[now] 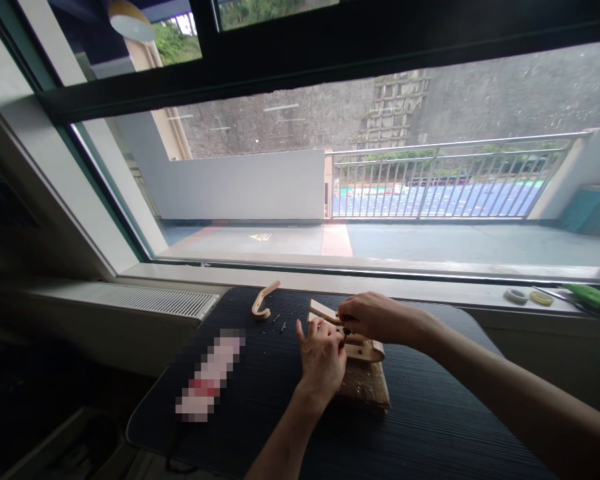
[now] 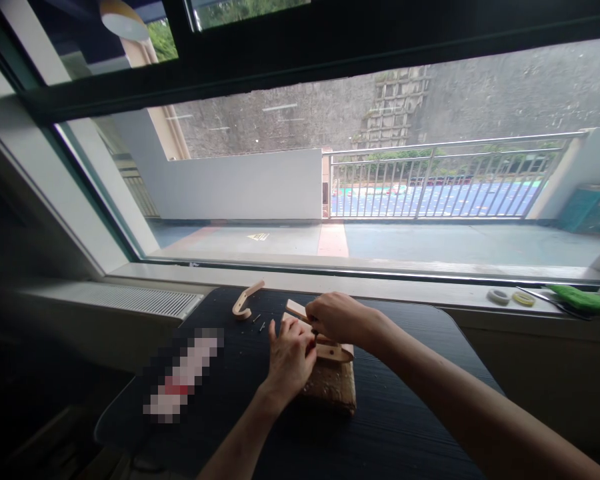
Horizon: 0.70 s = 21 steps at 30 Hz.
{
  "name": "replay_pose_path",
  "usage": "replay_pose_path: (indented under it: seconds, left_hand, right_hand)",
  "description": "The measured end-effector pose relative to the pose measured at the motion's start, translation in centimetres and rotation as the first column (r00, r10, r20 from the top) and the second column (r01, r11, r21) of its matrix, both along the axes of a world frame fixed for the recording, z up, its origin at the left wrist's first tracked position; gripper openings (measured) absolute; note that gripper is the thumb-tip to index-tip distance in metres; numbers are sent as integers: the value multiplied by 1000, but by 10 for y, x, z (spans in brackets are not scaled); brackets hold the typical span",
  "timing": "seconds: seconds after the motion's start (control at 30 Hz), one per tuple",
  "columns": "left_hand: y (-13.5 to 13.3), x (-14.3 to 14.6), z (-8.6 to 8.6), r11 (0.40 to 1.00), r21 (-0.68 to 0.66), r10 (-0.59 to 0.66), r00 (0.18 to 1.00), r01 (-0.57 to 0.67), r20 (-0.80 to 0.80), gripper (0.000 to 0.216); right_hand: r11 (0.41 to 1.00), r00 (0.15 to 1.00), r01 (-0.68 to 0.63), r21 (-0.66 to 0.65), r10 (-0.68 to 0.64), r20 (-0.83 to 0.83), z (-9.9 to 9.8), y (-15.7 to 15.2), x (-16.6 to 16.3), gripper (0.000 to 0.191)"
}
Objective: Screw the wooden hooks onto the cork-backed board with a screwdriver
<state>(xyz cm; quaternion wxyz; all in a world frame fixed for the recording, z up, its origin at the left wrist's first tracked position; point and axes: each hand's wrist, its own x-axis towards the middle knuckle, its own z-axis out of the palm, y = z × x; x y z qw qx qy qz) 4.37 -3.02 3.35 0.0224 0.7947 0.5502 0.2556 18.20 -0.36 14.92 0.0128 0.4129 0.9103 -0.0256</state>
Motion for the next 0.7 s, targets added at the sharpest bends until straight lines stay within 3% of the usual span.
replay_pose_path:
  seconds: [0.33,0.43,0.7]
  left_hand:
    - [0,1,-2,999,34,3,1000,-3,13,5]
    - [1,0,-2,1000,30,1,1000,-1,15,6]
    - [1,1,-2,1000,21,14,1000,-15,5,5]
  right_hand:
    - [999,999,47,17,-47,4,5,-1,-2,29]
    - [1000,1000,19,-5,-19,2,7,-1,1,18]
    - [999,999,32,29,-32,-24,-6,6,3,24]
